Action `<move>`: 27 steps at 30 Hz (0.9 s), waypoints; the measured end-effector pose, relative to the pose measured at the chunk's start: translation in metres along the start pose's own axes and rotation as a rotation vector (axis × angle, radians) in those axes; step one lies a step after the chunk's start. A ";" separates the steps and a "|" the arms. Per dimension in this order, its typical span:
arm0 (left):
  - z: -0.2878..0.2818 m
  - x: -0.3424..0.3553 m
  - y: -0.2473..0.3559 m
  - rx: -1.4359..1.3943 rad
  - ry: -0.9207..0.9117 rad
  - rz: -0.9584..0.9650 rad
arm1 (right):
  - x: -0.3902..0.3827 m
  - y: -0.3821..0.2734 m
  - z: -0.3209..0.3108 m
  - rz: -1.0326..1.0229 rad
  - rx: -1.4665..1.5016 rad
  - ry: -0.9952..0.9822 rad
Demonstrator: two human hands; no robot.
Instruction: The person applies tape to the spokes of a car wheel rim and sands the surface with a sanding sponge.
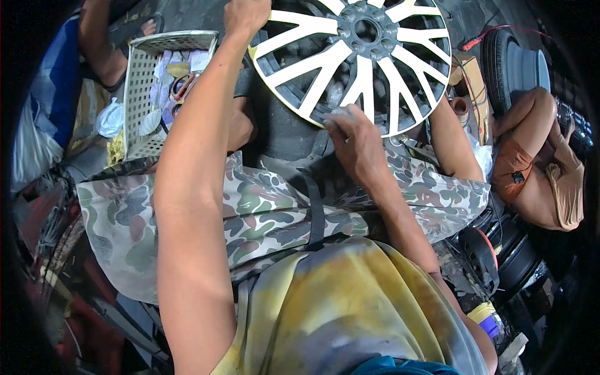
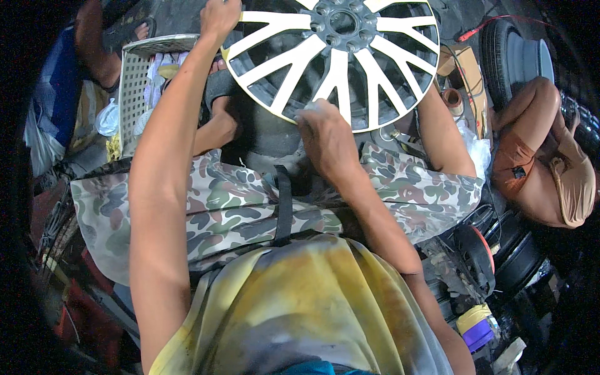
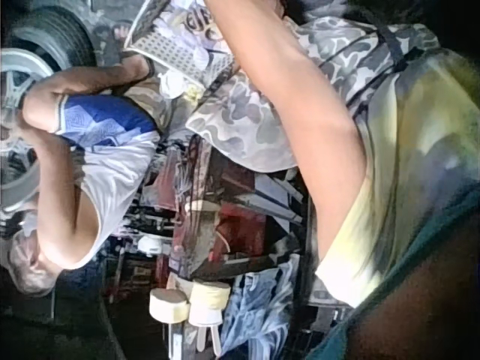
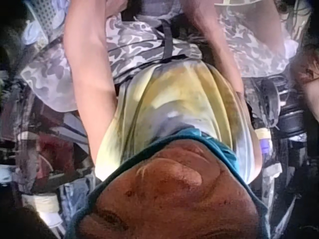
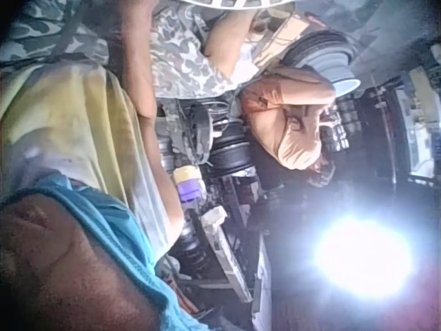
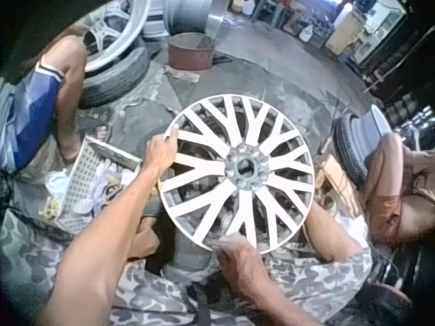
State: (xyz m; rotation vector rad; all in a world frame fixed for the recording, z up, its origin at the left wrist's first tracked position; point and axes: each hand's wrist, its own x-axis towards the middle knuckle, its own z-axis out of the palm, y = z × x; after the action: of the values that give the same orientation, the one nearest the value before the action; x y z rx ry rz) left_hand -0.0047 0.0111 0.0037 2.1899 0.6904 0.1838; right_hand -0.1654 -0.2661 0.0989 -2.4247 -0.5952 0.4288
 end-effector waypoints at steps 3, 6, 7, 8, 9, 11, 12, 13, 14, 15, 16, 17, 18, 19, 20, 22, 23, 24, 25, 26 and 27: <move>0.002 0.003 -0.001 0.005 0.003 0.025 | -0.016 -0.001 0.009 -0.109 -0.153 0.003; 0.005 0.006 0.000 0.038 0.013 0.031 | -0.014 0.006 0.015 -0.122 -0.179 0.010; 0.007 0.006 0.001 0.045 0.019 0.026 | -0.008 0.008 0.016 -0.125 -0.161 0.010; 0.007 0.002 0.004 0.047 0.004 -0.006 | 0.000 0.009 0.015 -0.139 -0.132 -0.020; 0.007 0.006 0.002 0.038 0.001 0.012 | 0.003 0.011 0.015 -0.157 -0.114 -0.026; 0.009 0.007 -0.007 0.094 0.002 0.009 | -0.008 0.019 0.017 -0.188 -0.090 -0.030; 0.008 0.008 -0.014 0.068 0.006 0.042 | -0.013 0.020 0.008 -0.197 -0.095 -0.024; 0.004 0.014 -0.019 0.064 0.016 0.044 | -0.022 0.022 -0.004 -0.294 -0.011 -0.045; -0.002 0.024 -0.030 0.114 -0.014 0.013 | -0.027 0.024 -0.015 -0.395 0.078 -0.071; 0.001 0.023 -0.022 0.150 -0.066 -0.013 | -0.031 0.035 -0.028 -0.386 0.066 -0.070; 0.011 0.011 -0.016 0.076 0.047 0.081 | -0.031 0.046 -0.042 -0.305 -0.067 0.005; 0.009 0.008 -0.012 0.071 0.041 0.080 | -0.030 0.052 -0.051 -0.225 -0.193 0.079; 0.007 0.007 -0.008 0.055 0.015 0.050 | -0.026 0.051 -0.060 -0.221 -0.223 -0.022; 0.005 0.003 -0.004 0.040 -0.010 0.019 | -0.029 0.058 -0.060 -0.216 -0.226 -0.025; 0.003 0.004 -0.009 0.058 0.019 0.031 | -0.026 0.061 -0.057 -0.342 -0.330 -0.133; 0.002 0.012 -0.012 0.074 0.038 0.030 | -0.015 0.069 -0.059 -0.537 -0.491 -0.231; 0.006 0.010 -0.012 0.083 0.041 0.027 | -0.004 0.071 -0.064 -0.590 -0.541 -0.164; 0.004 0.008 -0.006 0.069 -0.016 0.003 | 0.010 0.062 -0.070 -0.538 -0.572 -0.167; 0.006 0.003 -0.003 0.067 -0.024 -0.003 | 0.021 0.053 -0.072 -0.486 -0.602 -0.169; 0.003 0.003 -0.003 0.058 -0.010 0.012 | 0.024 0.053 -0.069 -0.533 -0.601 -0.128; 0.001 0.003 -0.003 0.049 0.002 0.027 | 0.018 0.055 -0.066 -0.538 -0.600 -0.129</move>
State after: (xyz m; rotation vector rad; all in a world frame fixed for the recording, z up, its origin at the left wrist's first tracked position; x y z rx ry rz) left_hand -0.0032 0.0138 0.0002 2.2471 0.6732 0.1851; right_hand -0.1046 -0.3281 0.1127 -2.6304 -1.5676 0.1902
